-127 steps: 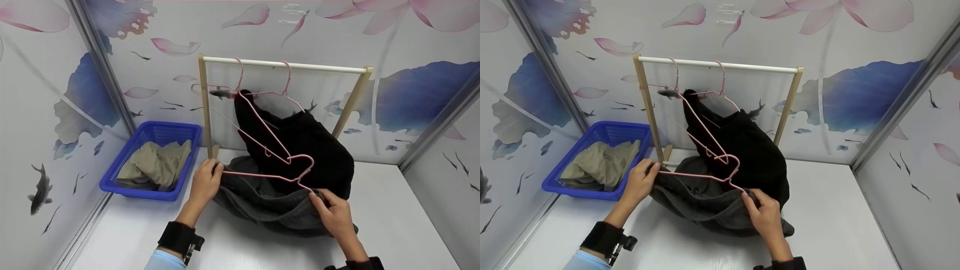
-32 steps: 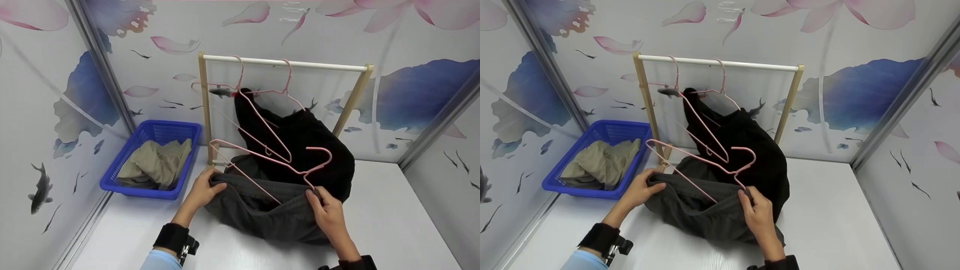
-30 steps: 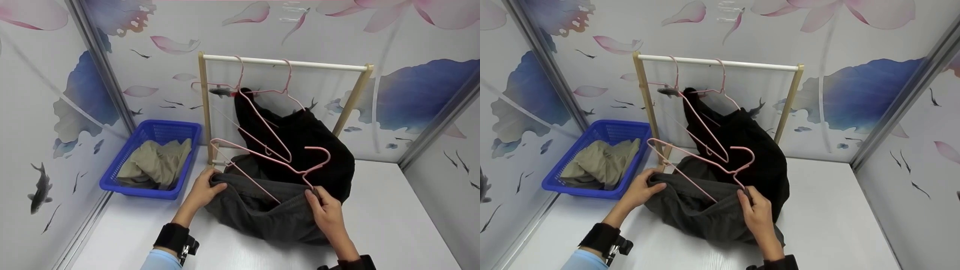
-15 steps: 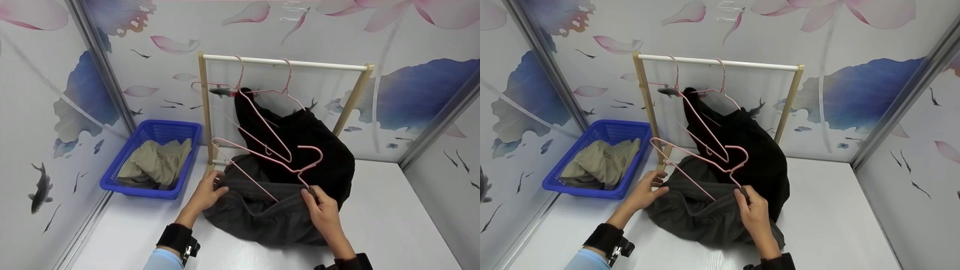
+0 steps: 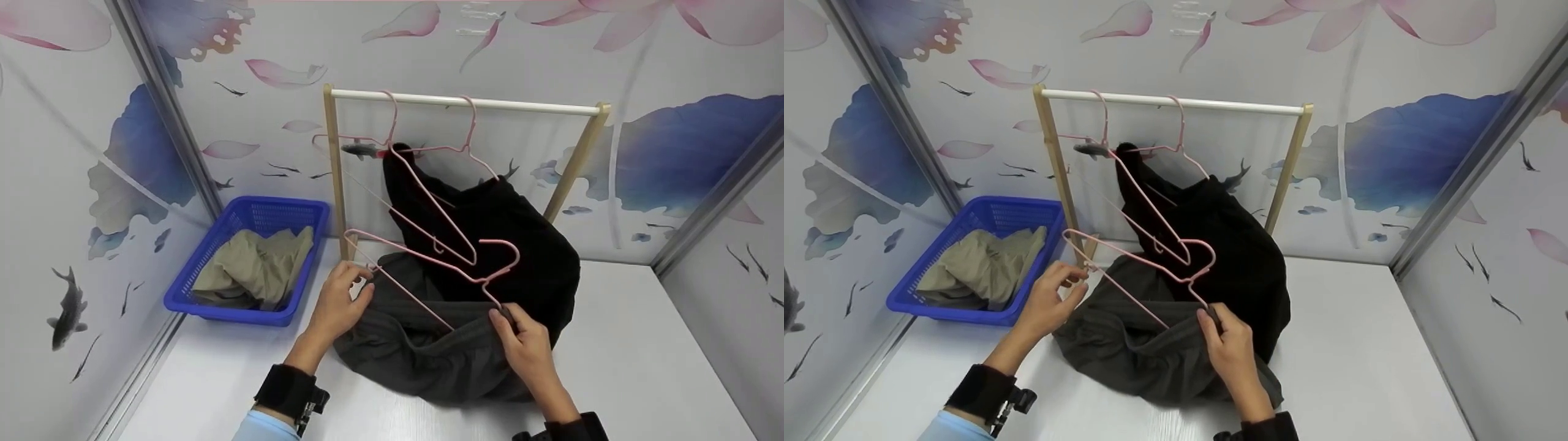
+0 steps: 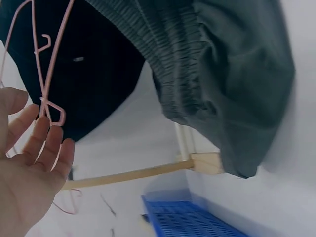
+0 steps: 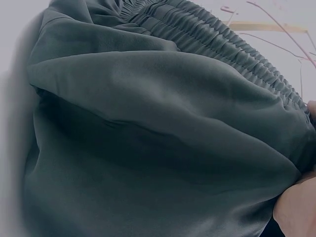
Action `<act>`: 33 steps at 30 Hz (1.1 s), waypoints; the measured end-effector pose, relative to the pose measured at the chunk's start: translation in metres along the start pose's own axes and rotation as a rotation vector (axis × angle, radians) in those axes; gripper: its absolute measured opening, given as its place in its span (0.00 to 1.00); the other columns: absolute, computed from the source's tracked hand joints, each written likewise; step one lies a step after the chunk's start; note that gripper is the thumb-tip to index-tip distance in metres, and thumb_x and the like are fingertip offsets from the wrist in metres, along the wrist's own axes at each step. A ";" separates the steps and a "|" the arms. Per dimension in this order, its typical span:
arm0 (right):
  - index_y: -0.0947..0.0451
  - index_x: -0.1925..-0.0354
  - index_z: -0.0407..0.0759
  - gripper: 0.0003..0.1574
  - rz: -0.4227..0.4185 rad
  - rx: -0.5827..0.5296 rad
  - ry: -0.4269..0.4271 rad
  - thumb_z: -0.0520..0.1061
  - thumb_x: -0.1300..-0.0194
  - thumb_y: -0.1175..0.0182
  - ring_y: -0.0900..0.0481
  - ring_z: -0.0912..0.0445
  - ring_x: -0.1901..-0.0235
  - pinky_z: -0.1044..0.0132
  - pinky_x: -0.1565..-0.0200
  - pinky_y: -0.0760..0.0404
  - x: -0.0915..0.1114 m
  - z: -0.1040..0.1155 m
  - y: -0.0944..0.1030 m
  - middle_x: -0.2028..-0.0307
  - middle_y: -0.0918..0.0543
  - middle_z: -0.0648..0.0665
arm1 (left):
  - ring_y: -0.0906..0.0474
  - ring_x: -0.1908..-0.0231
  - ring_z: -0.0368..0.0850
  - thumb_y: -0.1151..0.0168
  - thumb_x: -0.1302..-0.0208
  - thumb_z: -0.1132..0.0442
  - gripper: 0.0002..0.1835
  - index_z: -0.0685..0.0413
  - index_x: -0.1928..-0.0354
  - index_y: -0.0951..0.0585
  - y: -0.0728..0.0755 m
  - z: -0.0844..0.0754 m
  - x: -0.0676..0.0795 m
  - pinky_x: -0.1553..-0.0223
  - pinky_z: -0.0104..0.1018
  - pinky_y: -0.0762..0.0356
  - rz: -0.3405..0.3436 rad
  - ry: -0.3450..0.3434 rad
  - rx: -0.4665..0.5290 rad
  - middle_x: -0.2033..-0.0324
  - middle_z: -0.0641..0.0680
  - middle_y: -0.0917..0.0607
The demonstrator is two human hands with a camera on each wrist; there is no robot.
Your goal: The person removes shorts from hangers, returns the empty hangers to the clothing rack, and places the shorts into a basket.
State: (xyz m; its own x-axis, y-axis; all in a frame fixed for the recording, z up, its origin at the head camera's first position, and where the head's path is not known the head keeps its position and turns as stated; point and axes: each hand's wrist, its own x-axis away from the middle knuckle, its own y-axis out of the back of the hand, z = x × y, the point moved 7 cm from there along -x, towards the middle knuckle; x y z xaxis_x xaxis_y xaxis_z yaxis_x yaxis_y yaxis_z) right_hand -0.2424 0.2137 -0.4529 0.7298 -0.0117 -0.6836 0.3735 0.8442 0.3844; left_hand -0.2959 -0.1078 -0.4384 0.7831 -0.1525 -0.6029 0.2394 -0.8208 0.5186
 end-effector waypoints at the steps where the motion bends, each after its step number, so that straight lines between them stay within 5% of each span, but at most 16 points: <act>1: 0.18 0.65 0.44 0.10 0.001 0.002 0.001 0.29 0.35 0.35 0.33 0.65 0.77 0.73 0.74 0.34 0.000 0.000 0.000 0.79 0.31 0.56 | 0.21 0.57 0.56 0.31 0.37 0.70 0.07 0.61 0.57 0.16 0.002 -0.006 -0.002 0.54 0.49 0.21 -0.018 -0.023 -0.011 0.59 0.57 0.19; 9: 0.18 0.65 0.43 0.09 0.007 0.018 0.003 0.30 0.35 0.34 0.33 0.65 0.77 0.72 0.74 0.34 -0.001 0.000 -0.001 0.79 0.30 0.57 | 0.21 0.53 0.50 0.30 0.38 0.68 0.14 0.57 0.50 0.17 0.002 -0.046 -0.015 0.51 0.45 0.21 -0.043 -0.186 -0.099 0.53 0.55 0.19; 19: 0.19 0.66 0.44 0.09 0.025 0.026 -0.012 0.31 0.34 0.34 0.35 0.66 0.79 0.73 0.76 0.35 -0.002 0.001 -0.004 0.79 0.32 0.58 | 0.22 0.45 0.52 0.32 0.33 0.62 0.20 0.58 0.41 0.19 -0.011 -0.070 -0.024 0.41 0.50 0.25 -0.014 -0.346 -0.217 0.46 0.57 0.19; 33: 0.18 0.65 0.45 0.10 0.048 0.023 0.033 0.31 0.36 0.32 0.34 0.66 0.78 0.73 0.75 0.34 0.000 0.006 -0.010 0.79 0.31 0.58 | 0.24 0.42 0.52 0.36 0.26 0.52 0.21 0.53 0.37 0.19 -0.045 -0.082 -0.027 0.35 0.54 0.34 0.128 -0.357 -0.337 0.45 0.55 0.18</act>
State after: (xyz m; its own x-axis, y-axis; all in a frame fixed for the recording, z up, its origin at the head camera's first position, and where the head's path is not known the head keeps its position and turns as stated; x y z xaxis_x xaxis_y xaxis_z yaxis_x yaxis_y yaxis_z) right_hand -0.2426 0.2024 -0.4531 0.7278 0.0463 -0.6843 0.3519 0.8311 0.4305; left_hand -0.2808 -0.0216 -0.3949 0.5872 -0.4671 -0.6611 0.3729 -0.5688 0.7331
